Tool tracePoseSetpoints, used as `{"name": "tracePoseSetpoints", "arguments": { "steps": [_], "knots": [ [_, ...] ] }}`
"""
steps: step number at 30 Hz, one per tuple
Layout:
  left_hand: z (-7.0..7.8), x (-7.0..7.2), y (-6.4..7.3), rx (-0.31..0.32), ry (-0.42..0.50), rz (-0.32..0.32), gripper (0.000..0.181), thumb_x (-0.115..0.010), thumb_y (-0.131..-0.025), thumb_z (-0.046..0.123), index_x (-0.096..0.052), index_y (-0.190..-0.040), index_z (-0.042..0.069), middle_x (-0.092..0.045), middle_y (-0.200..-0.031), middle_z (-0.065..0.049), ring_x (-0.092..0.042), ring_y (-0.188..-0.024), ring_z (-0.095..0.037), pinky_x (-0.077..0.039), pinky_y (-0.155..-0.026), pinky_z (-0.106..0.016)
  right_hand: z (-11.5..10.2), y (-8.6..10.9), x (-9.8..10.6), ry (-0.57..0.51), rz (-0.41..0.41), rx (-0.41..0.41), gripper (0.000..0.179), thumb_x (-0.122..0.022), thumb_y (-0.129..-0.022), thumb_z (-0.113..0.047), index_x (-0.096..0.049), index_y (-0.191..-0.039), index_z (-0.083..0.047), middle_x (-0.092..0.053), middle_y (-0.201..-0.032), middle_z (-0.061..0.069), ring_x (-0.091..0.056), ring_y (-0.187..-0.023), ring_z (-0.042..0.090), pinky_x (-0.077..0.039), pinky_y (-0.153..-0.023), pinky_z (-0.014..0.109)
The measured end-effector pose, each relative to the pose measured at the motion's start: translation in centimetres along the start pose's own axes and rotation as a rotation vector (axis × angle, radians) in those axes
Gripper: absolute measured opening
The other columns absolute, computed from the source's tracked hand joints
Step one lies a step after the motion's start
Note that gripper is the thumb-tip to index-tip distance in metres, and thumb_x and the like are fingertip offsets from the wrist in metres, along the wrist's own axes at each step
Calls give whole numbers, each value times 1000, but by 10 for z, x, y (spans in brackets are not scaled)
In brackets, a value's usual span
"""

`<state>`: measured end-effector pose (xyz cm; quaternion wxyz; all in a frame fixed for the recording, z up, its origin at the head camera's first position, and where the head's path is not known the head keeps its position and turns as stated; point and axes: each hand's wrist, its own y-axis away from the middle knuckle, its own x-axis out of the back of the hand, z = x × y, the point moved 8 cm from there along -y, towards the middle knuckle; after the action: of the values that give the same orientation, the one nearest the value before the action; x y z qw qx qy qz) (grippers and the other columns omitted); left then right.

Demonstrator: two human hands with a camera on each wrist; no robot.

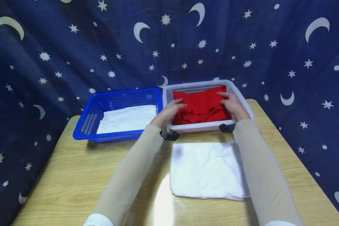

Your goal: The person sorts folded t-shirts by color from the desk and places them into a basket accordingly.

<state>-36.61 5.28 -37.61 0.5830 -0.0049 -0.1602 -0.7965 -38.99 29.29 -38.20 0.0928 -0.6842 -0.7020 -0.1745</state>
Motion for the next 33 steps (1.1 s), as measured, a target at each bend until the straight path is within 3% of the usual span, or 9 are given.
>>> {"name": "tracePoseSetpoints", "arguments": {
  "steps": [4,16,22,26,30,33],
  "knots": [
    [-3,-2,-2,37,-17,1,56,-54,-86,33,-35,-138,19,-34,-139,1,-29,-127,-19,-26,-102,-40,1,0,-2,-6,-14,13,53,-40,-87,2,-35,-138,-14,-43,-74,1,-39,-51,8,-37,-48,22],
    [-7,-5,-4,116,-85,16,62,-53,-86,40,-32,-139,16,-33,-139,-1,-30,-125,-21,-27,-101,-43,5,-1,-2,79,-46,32,53,-39,-87,2,-34,-138,-11,-42,-109,12,-41,-57,12,-38,-51,23],
    [-10,-5,-3,131,-83,10,68,-52,-86,42,-25,-141,14,-27,-143,-1,-25,-129,-21,-24,-103,-41,14,-2,-5,37,-95,-38,49,-40,-91,-8,-30,-139,-7,-42,-120,17,-52,-81,13,-45,-67,20],
    [-9,-3,-1,144,-99,31,72,-54,-84,43,-19,-143,20,-15,-147,0,-14,-133,-22,-21,-103,-46,16,0,-6,-14,-140,-66,50,-41,-93,-12,-25,-140,-4,-36,-128,18,-52,-91,16,-46,-74,21],
    [-4,0,0,127,-110,52,72,-53,-84,44,-17,-143,24,-6,-149,1,-6,-134,-20,-17,-104,-49,14,3,-2,53,-162,-76,53,-42,-93,-17,-23,-140,-2,-32,-134,20,-44,-106,24,-40,-89,30],
    [3,3,3,92,-97,62,67,-52,-85,41,-21,-142,23,-15,-147,1,-14,-133,-20,-18,-104,-48,7,4,4,176,-145,-50,54,-41,-94,-23,-24,-140,-2,-29,-137,20,-33,-117,30,-28,-99,42]
  ]
}}
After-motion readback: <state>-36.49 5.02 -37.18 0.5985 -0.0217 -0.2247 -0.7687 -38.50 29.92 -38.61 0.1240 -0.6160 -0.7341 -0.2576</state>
